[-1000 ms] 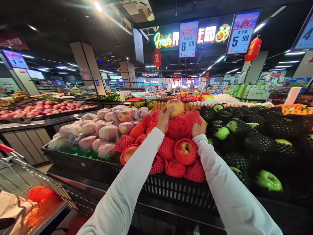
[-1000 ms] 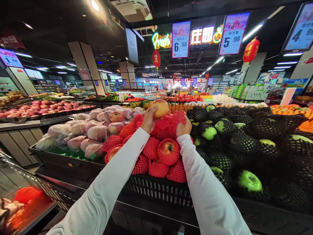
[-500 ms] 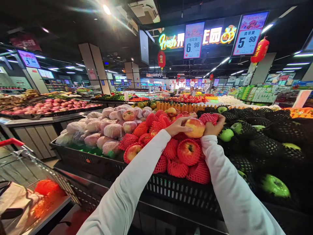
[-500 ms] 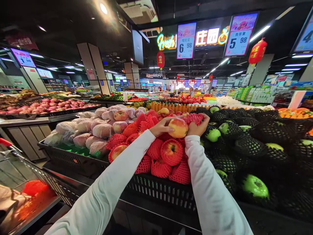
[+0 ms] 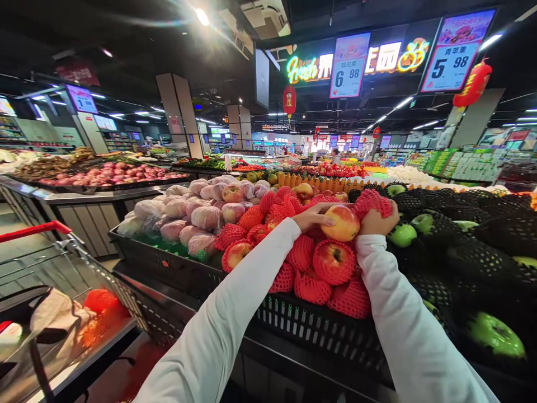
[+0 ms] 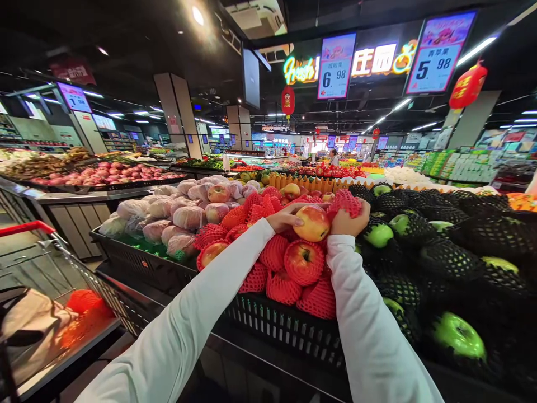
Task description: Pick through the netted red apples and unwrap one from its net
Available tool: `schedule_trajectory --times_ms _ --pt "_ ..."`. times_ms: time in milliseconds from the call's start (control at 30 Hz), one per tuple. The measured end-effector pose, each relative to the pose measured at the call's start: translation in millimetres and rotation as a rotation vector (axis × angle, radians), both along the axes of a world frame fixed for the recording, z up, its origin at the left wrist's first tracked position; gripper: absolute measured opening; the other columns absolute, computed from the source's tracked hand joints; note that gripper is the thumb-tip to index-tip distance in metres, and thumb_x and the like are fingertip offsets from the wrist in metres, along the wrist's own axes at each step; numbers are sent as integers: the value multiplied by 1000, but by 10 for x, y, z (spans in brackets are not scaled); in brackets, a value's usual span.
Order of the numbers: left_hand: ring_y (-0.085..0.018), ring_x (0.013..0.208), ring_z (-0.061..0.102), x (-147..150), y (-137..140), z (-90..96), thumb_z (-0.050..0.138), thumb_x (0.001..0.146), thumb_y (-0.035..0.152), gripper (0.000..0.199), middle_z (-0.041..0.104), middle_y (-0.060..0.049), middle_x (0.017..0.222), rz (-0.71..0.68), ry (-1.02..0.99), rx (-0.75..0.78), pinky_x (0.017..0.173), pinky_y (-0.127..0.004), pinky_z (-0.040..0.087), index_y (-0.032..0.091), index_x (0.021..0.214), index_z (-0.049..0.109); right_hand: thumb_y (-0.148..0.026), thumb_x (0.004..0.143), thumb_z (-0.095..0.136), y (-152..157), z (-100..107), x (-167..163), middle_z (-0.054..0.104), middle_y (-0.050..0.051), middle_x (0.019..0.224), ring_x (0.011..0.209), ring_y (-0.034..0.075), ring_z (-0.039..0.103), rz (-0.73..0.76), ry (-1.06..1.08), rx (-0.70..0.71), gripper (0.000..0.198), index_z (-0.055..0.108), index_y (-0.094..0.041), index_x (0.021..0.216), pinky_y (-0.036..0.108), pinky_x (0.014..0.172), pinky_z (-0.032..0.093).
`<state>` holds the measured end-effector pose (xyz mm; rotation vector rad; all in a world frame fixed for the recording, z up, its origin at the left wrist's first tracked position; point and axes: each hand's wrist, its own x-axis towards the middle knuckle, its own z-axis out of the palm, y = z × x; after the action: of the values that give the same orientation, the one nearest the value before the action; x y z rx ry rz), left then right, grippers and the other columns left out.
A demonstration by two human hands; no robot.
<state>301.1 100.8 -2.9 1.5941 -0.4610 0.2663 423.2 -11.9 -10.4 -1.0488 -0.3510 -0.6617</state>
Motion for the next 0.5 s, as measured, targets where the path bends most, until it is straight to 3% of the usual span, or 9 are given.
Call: schedule_trajectory --times_ms 167,300,400,500 --pt "-30 97 68 22 -3 -26 86 49 44 57 73 -8 96 84 -21 32 91 -40 50 17 97 74 -17 56 52 0 31 -43 52 -4 65 63 13 47 118 -28 -45 14 48 -21 68 29 66 44" --pt "-27 92 66 75 4 -54 85 54 46 53 71 -7 93 198 -118 -6 88 -37 51 15 94 72 -18 54 58 -21 -22 -24 53 -5 67 63 13 45 94 28 -104 16 53 -19 69 29 66 42" --pt "-24 93 65 99 20 -47 84 53 43 51 70 -6 94 364 -208 -88 86 -34 51 16 95 71 -15 51 63 -37 -68 44 52 -6 63 61 12 44 112 100 -192 20 54 -19 68 28 63 40" --pt "-22 82 64 75 32 -27 78 57 47 52 70 -6 91 458 -175 -207 70 -30 51 16 98 70 -15 52 66 -38 -90 89 50 -6 61 61 12 43 139 125 -236 19 53 -20 65 27 61 40"
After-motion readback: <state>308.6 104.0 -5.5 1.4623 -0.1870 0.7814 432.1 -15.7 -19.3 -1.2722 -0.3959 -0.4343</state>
